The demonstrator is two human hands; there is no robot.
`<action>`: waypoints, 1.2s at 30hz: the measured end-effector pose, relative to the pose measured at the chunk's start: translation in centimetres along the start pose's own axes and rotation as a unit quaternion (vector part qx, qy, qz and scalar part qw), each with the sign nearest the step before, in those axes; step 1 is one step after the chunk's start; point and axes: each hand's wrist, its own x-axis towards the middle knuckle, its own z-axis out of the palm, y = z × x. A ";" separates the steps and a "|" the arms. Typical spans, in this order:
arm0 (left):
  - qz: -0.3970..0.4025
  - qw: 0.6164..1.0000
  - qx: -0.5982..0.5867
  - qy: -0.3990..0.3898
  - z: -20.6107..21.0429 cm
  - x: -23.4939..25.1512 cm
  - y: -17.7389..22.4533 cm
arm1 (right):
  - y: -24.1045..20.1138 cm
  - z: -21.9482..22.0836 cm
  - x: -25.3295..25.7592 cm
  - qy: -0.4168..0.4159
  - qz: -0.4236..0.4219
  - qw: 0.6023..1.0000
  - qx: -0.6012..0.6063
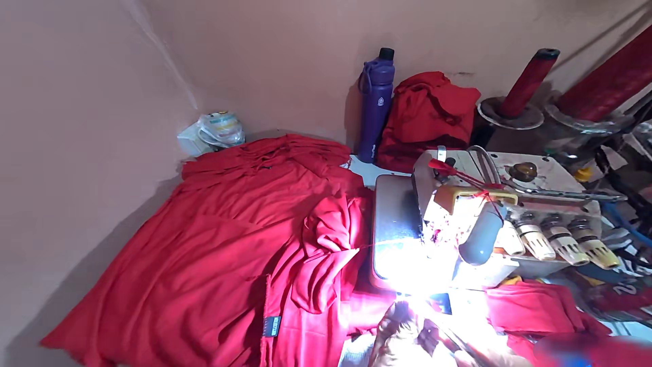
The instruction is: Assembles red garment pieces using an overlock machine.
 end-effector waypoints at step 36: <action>0.508 0.522 0.684 0.030 -10.2 1.6 10.1 | 4.6 1.5 5.7 0.061 -0.158 0.949 -0.265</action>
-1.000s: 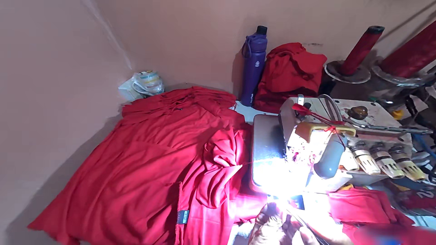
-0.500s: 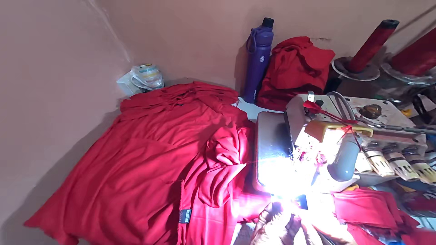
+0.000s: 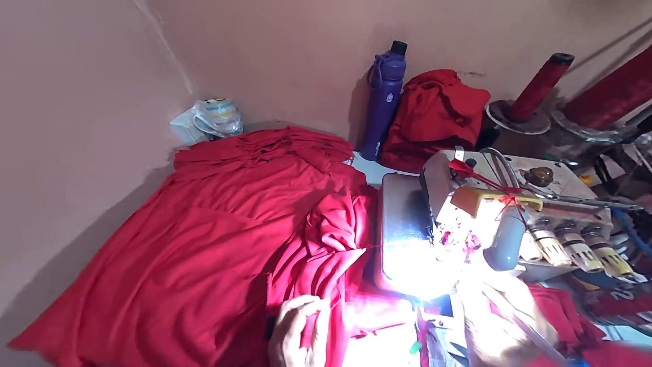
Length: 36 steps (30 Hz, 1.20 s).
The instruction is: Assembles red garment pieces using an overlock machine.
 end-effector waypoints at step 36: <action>0.001 0.994 0.112 -0.008 1.3 -0.7 -0.5 | 0.9 2.0 1.4 0.000 0.089 0.995 0.055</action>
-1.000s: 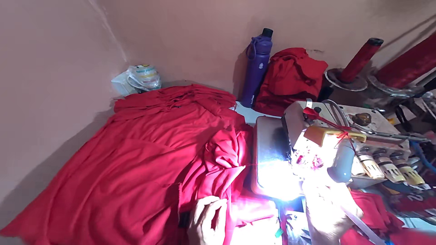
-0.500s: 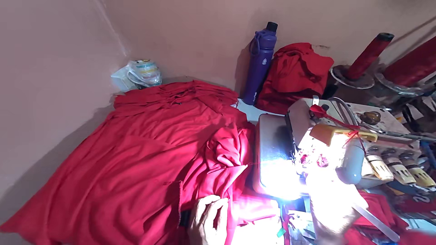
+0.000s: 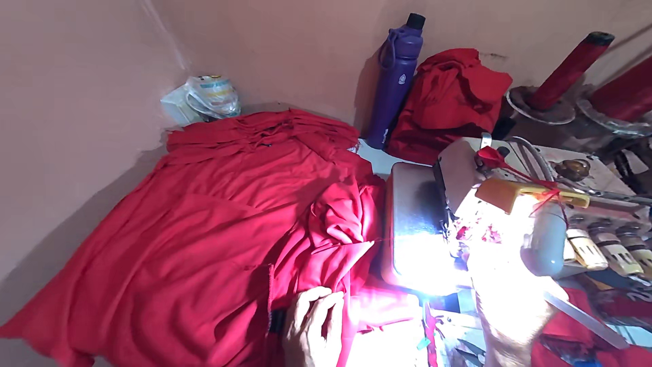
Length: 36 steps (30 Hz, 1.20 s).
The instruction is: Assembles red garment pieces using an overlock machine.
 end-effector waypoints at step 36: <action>-0.004 1.000 0.017 0.012 0.0 0.0 0.6 | -0.2 0.1 0.2 -0.001 0.012 0.999 0.043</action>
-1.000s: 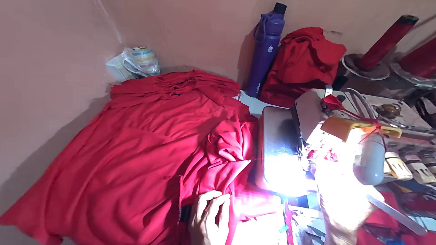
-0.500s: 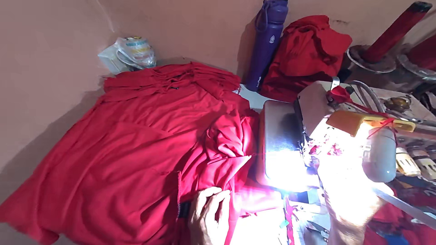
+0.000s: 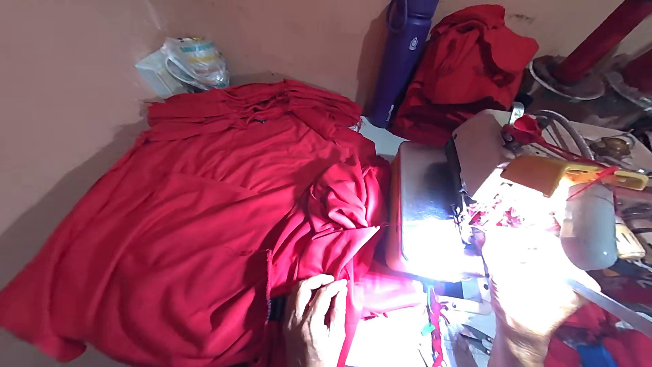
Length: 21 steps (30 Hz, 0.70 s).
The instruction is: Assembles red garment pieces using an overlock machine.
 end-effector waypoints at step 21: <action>0.013 1.000 -0.020 -0.004 0.3 -0.4 -1.0 | 0.3 0.6 -0.4 0.024 -0.024 0.999 0.027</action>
